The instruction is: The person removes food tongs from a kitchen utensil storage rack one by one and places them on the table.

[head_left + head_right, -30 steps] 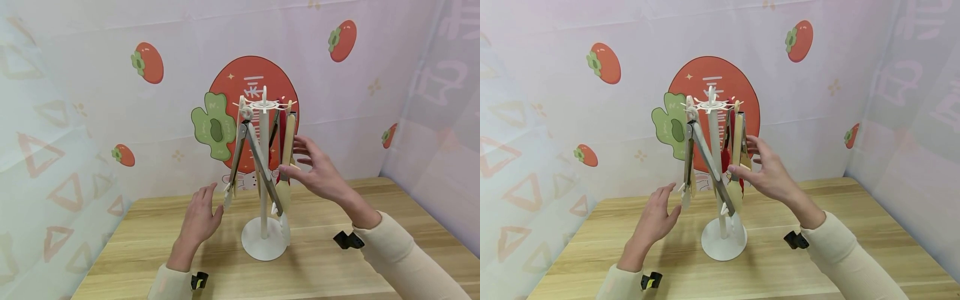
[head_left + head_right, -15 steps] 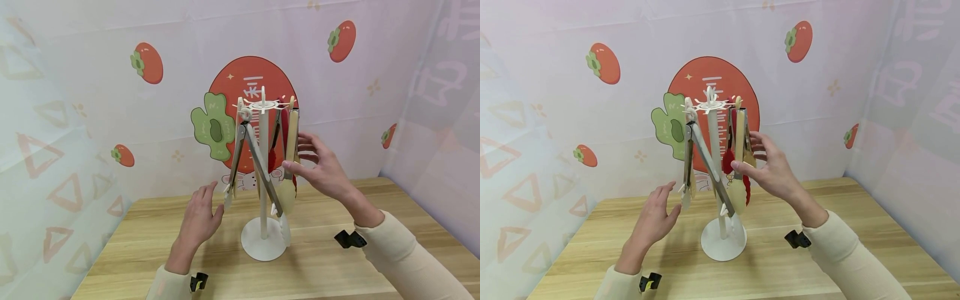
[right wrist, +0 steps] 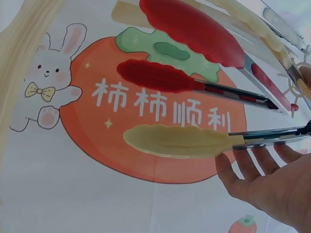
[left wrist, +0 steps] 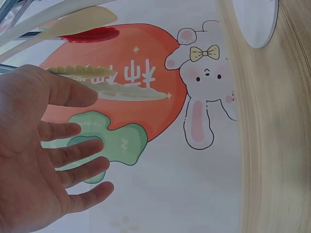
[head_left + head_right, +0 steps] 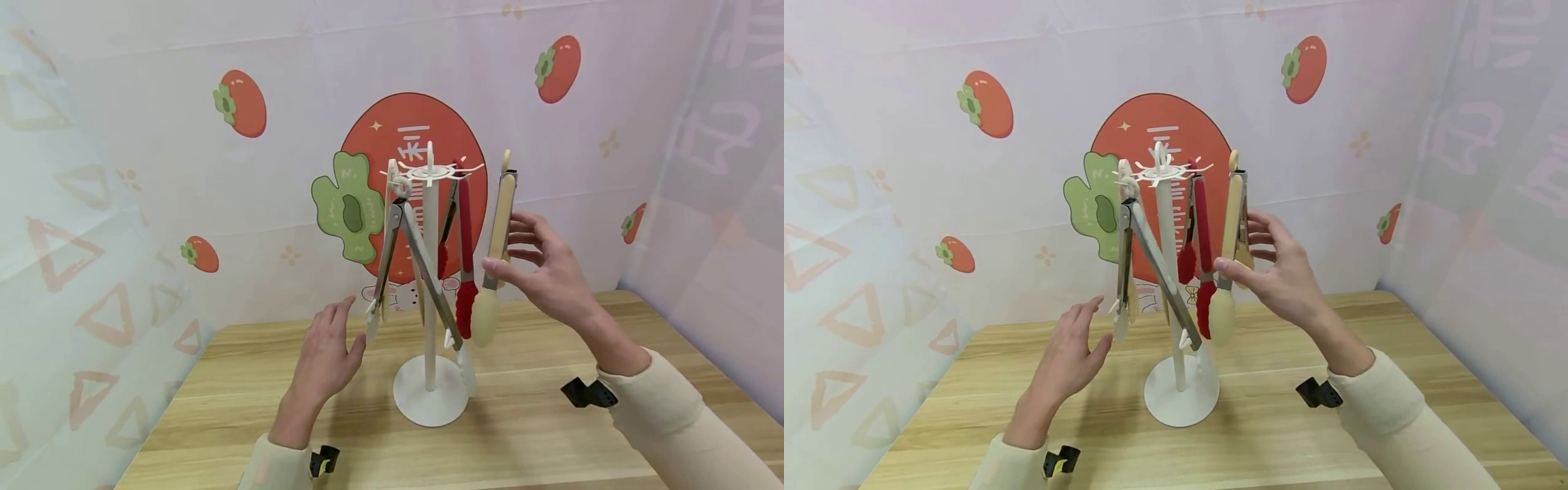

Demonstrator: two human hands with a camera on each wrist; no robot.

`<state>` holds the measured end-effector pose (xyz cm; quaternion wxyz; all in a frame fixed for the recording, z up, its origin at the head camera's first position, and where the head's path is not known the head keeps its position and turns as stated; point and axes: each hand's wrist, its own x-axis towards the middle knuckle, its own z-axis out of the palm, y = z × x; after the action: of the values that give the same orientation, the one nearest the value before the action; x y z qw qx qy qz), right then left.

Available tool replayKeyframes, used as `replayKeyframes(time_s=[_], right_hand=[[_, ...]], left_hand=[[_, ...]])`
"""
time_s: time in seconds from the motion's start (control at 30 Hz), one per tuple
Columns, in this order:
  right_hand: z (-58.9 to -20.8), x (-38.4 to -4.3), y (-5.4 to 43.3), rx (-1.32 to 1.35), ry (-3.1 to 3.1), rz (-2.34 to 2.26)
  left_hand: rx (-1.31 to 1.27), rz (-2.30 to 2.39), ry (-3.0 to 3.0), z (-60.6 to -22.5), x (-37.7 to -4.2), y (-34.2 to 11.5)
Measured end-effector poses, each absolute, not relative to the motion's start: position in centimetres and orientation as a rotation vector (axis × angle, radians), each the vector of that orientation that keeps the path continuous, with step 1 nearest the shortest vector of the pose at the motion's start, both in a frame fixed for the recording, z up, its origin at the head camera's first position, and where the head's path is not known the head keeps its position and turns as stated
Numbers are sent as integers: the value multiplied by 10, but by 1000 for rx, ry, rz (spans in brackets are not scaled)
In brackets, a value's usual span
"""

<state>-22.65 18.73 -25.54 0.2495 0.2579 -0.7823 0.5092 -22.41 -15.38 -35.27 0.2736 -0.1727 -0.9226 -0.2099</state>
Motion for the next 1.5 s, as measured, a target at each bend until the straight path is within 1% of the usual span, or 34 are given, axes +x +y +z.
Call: replayKeyframes(time_s=[0.4,0.87,1.5], right_hand=[[-271,-224,207,542,-2162,1366],[-296,-225,243,307,-2362,1226],[-319,-231,281,121,-2586,1023]], left_hand=[[-459,-567,-2476,-354,-225,-154],[-471,-584,-2474,-354,-225,-154],[-455,-578,-2489,-354,-224,-154]])
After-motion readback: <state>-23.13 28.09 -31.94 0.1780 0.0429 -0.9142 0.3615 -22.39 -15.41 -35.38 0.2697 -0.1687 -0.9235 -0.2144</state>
